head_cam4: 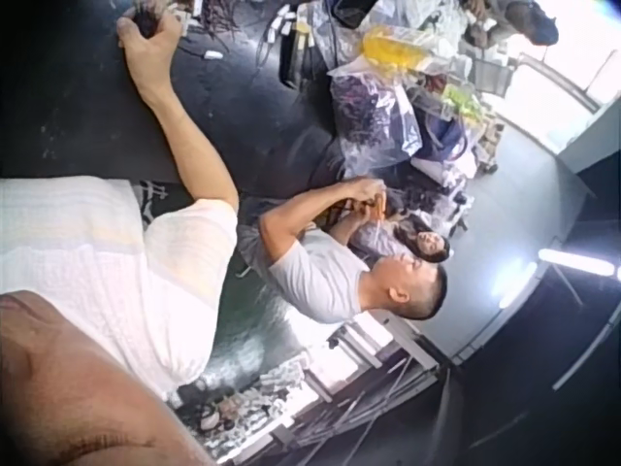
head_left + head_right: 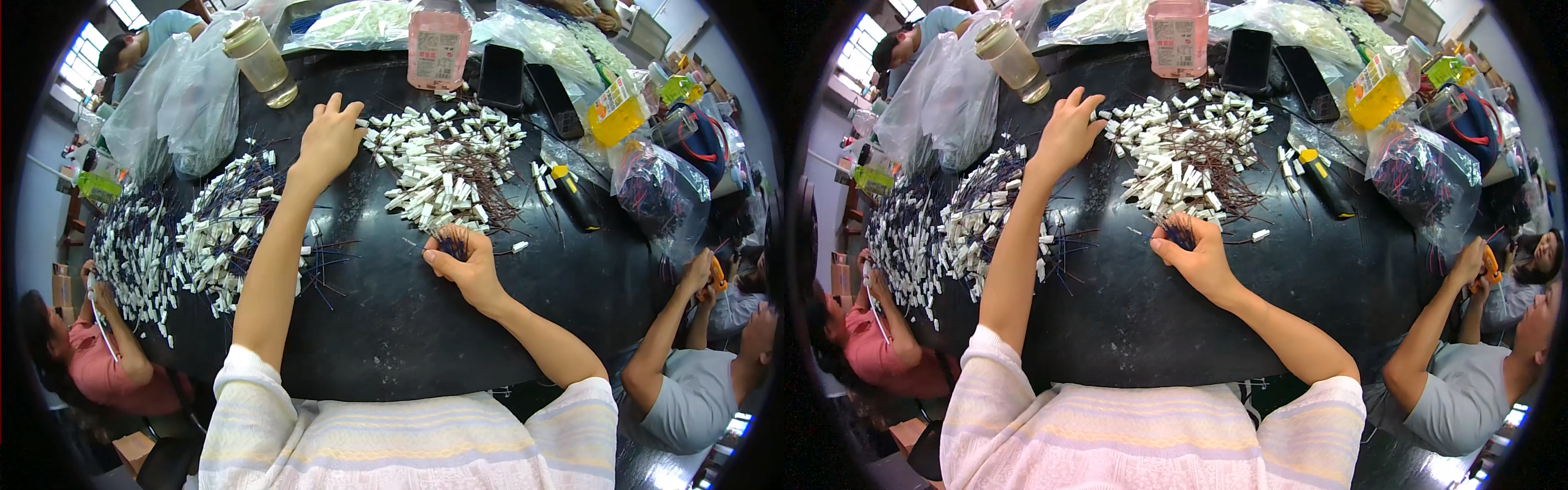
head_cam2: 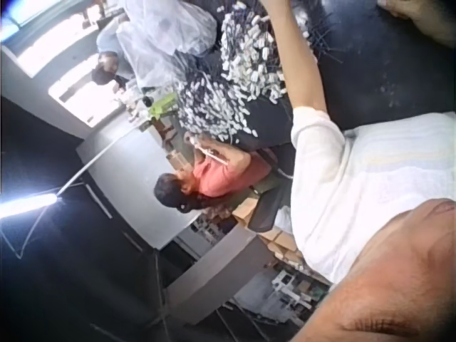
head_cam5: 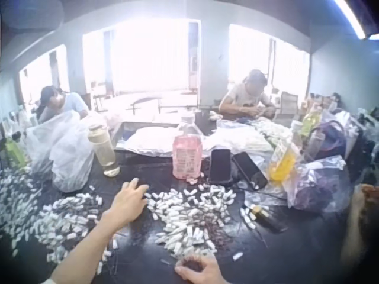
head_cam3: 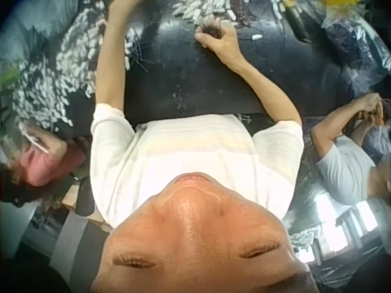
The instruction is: The person holds a bundle of wires and repeatedly picks up plastic connector housings to insert the wire ends into them by hand, occasionally handling the wire assemblies on the table.
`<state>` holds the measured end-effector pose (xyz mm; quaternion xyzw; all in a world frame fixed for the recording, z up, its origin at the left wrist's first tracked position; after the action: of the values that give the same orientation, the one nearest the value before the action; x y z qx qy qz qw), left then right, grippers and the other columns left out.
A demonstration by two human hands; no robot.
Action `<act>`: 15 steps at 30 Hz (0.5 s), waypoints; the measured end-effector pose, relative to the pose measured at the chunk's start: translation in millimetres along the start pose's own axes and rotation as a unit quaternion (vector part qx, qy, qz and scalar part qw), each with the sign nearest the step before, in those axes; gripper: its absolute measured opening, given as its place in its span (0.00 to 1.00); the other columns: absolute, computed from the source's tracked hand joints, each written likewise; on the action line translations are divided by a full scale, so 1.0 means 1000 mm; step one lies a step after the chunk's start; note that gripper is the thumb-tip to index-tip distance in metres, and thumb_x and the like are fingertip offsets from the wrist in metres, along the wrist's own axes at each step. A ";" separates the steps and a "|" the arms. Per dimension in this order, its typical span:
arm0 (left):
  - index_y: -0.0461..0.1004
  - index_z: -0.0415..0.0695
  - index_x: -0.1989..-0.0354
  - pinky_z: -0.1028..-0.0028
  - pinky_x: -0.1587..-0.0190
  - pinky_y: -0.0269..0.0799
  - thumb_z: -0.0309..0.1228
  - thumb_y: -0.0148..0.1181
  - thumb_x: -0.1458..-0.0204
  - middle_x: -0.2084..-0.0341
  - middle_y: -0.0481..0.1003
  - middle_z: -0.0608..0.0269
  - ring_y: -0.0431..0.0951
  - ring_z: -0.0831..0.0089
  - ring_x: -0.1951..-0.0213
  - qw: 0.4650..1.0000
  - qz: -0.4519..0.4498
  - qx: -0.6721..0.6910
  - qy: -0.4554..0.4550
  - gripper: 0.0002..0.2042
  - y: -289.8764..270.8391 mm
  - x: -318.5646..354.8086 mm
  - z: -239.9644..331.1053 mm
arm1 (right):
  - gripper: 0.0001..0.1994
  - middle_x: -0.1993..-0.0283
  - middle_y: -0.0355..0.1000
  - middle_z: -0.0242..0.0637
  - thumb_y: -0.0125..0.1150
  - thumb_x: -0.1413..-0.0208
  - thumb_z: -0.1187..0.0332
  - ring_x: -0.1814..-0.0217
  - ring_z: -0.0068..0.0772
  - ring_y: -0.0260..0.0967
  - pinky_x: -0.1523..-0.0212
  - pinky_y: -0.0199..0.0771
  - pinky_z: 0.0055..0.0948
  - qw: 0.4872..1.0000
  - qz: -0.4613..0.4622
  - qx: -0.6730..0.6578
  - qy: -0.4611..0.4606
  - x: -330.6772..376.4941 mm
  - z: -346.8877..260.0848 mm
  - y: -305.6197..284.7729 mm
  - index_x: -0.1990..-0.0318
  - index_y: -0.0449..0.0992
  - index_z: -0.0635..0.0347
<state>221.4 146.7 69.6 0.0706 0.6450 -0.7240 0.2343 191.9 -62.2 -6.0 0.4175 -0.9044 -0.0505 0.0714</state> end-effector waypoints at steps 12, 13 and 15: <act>0.71 0.30 0.62 0.80 0.78 0.67 0.23 0.48 0.47 0.79 0.71 0.59 0.72 0.78 0.82 0.902 -0.143 0.371 -0.168 0.09 0.016 0.095 0.036 | 0.04 0.79 0.65 0.24 0.58 0.53 0.74 0.77 0.11 0.59 0.76 0.57 0.14 0.999 0.030 -0.008 -0.039 0.006 -0.006 -0.013 0.73 0.70 0.64; 0.70 0.29 0.60 0.79 0.77 0.68 0.21 0.46 0.47 0.76 0.73 0.57 0.73 0.77 0.81 0.887 -0.163 0.399 -0.164 0.10 0.009 0.104 0.044 | 0.04 0.79 0.65 0.24 0.58 0.53 0.74 0.77 0.11 0.59 0.76 0.57 0.14 0.999 0.028 -0.006 -0.036 0.007 -0.004 -0.012 0.73 0.70 0.64; 0.71 0.32 0.61 0.80 0.76 0.69 0.19 0.47 0.49 0.72 0.73 0.55 0.73 0.76 0.79 0.879 -0.145 0.414 -0.187 0.09 -0.004 0.121 0.042 | 0.03 0.80 0.64 0.24 0.58 0.53 0.75 0.80 0.11 0.56 0.79 0.53 0.14 0.996 0.069 0.019 -0.056 0.010 -0.007 -0.020 0.72 0.72 0.64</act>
<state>121.9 76.0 31.4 -0.0697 0.2341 -0.9505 0.1920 201.2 -83.0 -0.8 0.3520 -0.9344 -0.0514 0.0156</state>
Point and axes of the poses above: each hand's wrist, its own x-axis away from the middle knuckle, its own y-axis out of the palm, z = x × y, the point moved 10 cm from there along -x, towards the middle knuckle
